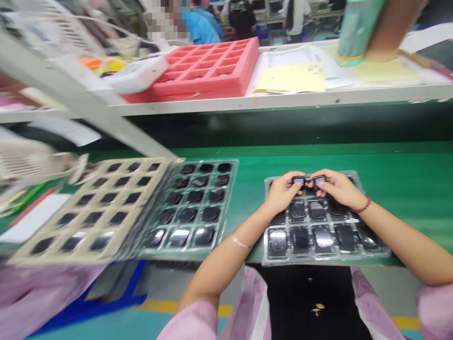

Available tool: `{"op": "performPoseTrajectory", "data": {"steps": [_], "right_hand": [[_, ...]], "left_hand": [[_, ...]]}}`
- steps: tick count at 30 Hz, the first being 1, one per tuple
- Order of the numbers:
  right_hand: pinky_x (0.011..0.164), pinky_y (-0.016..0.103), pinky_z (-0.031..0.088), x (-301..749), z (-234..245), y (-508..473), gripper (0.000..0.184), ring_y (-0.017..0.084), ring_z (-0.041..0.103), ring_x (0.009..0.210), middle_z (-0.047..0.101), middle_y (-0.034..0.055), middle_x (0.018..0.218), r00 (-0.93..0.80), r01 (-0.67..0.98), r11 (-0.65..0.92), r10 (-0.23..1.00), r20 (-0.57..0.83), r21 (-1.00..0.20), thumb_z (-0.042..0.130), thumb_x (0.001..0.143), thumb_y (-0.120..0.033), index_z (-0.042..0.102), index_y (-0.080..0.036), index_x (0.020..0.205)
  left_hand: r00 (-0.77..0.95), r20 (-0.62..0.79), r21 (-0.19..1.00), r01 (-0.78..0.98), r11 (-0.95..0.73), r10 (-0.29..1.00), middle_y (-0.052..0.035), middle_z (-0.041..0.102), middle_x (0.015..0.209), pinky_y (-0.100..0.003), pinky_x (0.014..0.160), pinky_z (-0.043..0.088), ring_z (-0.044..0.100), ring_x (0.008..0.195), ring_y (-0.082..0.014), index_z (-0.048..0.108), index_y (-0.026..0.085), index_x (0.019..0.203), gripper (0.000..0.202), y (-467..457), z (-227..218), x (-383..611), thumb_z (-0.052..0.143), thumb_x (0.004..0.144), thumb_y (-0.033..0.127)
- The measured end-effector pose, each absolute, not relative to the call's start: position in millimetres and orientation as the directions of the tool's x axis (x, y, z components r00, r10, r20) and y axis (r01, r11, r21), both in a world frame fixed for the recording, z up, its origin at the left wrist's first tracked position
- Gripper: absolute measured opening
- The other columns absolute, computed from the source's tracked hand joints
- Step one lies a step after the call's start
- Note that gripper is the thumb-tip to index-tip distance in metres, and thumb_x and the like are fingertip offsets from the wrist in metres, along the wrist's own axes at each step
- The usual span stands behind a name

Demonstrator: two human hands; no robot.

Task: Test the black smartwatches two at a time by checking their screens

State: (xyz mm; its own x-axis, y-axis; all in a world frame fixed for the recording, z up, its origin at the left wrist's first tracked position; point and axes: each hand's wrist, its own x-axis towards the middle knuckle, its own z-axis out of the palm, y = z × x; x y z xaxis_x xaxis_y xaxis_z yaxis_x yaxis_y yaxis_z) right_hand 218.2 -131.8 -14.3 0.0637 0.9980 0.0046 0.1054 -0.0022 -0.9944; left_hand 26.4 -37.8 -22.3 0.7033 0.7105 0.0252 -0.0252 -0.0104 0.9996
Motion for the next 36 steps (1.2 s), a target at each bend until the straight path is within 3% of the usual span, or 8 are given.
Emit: {"op": "performPoseTrajectory", "data": {"steps": [2, 8, 16, 23, 29, 31, 32, 36], "right_hand": [[0.062, 0.027, 0.059, 215, -14, -131, 0.027, 0.013, 0.069, 0.063, 0.076, 0.0049, 0.096, 0.024, 0.024, -0.008, 1.000, -0.007, -1.000, 0.071, 0.086, -0.033, 0.065, -0.020, 0.110], [0.055, 0.022, 0.056, 218, -22, -120, 0.021, 0.011, 0.068, 0.058, 0.072, -0.0001, 0.082, 0.068, 0.072, -0.034, 0.997, -0.029, -0.997, 0.066, 0.090, -0.021, 0.066, -0.018, 0.111], [0.054, 0.019, 0.055, 218, -27, -119, 0.019, 0.007, 0.063, 0.051, 0.069, -0.0023, 0.076, 0.023, 0.042, -0.022, 1.000, -0.021, -0.999, 0.061, 0.095, -0.011, 0.064, -0.016, 0.113], [0.056, 0.021, 0.056, 220, -21, -122, 0.018, 0.010, 0.066, 0.057, 0.070, -0.0022, 0.075, 0.074, 0.037, -0.029, 0.997, -0.026, -0.999, 0.065, 0.089, -0.014, 0.066, -0.017, 0.107], [0.052, 0.023, 0.051, 219, -11, -135, 0.022, 0.011, 0.062, 0.059, 0.072, 0.0025, 0.086, 0.043, -0.017, -0.003, 0.999, -0.004, -1.000, 0.064, 0.093, -0.040, 0.066, -0.019, 0.100], [0.051, 0.024, 0.048, 222, -13, -135, 0.019, 0.010, 0.057, 0.055, 0.072, 0.0022, 0.084, 0.013, -0.006, 0.007, 1.000, 0.007, -1.000, 0.066, 0.092, -0.037, 0.066, -0.019, 0.100], [0.053, 0.025, 0.050, 223, -14, -134, 0.019, 0.011, 0.058, 0.057, 0.072, 0.0024, 0.086, 0.034, 0.088, 0.026, 0.999, 0.029, -0.996, 0.068, 0.089, -0.034, 0.067, -0.020, 0.102], [0.075, 0.035, 0.057, 223, -17, -136, 0.035, 0.024, 0.070, 0.090, 0.074, 0.0056, 0.099, 0.075, 0.256, 0.089, 0.991, 0.112, -0.962, 0.072, 0.080, -0.027, 0.066, -0.023, 0.114]], "left_hand": [[0.692, 0.007, 0.999, 0.030, -0.038, 0.722, -0.0107, 0.073, 0.109, -0.030, 0.077, 0.062, 0.071, 0.087, -0.0177, 0.066, 0.013, 0.112, 0.040, -41, -15, 24, 0.068, 0.080, 0.038], [0.674, -0.001, 0.967, 0.188, -0.171, 0.739, -0.0121, 0.075, 0.111, -0.041, 0.085, 0.063, 0.074, 0.083, -0.0228, 0.067, 0.015, 0.113, 0.054, -35, -16, 22, 0.068, 0.077, 0.055], [0.668, -0.070, 0.942, 0.290, -0.172, 0.741, -0.0121, 0.077, 0.107, -0.042, 0.087, 0.062, 0.075, 0.081, -0.0249, 0.066, 0.015, 0.118, 0.067, -30, -19, 20, 0.070, 0.071, 0.064], [0.652, 0.001, 0.945, 0.247, -0.214, 0.758, -0.0107, 0.077, 0.103, -0.039, 0.082, 0.062, 0.074, 0.075, -0.0220, 0.068, 0.015, 0.114, 0.058, -34, -18, 25, 0.068, 0.075, 0.058], [0.682, 0.016, 0.977, 0.145, -0.157, 0.731, -0.0096, 0.075, 0.098, -0.031, 0.067, 0.061, 0.071, 0.080, -0.0203, 0.071, 0.015, 0.103, 0.038, -50, -10, 29, 0.057, 0.087, 0.047], [0.702, 0.035, 0.981, 0.110, -0.157, 0.711, -0.0096, 0.074, 0.102, -0.030, 0.072, 0.060, 0.071, 0.085, -0.0193, 0.069, 0.015, 0.108, 0.034, -48, -17, 30, 0.055, 0.088, 0.039], [0.707, 0.056, 0.983, 0.084, -0.162, 0.705, -0.0099, 0.073, 0.108, -0.030, 0.077, 0.060, 0.070, 0.086, -0.0183, 0.067, 0.015, 0.115, 0.035, -46, -22, 30, 0.055, 0.088, 0.033], [0.717, 0.067, 0.969, 0.118, -0.216, 0.694, -0.0054, 0.070, 0.104, -0.027, 0.074, 0.055, 0.064, 0.073, -0.0123, 0.055, 0.020, 0.135, 0.056, -43, -33, 28, 0.059, 0.079, 0.017]]}}
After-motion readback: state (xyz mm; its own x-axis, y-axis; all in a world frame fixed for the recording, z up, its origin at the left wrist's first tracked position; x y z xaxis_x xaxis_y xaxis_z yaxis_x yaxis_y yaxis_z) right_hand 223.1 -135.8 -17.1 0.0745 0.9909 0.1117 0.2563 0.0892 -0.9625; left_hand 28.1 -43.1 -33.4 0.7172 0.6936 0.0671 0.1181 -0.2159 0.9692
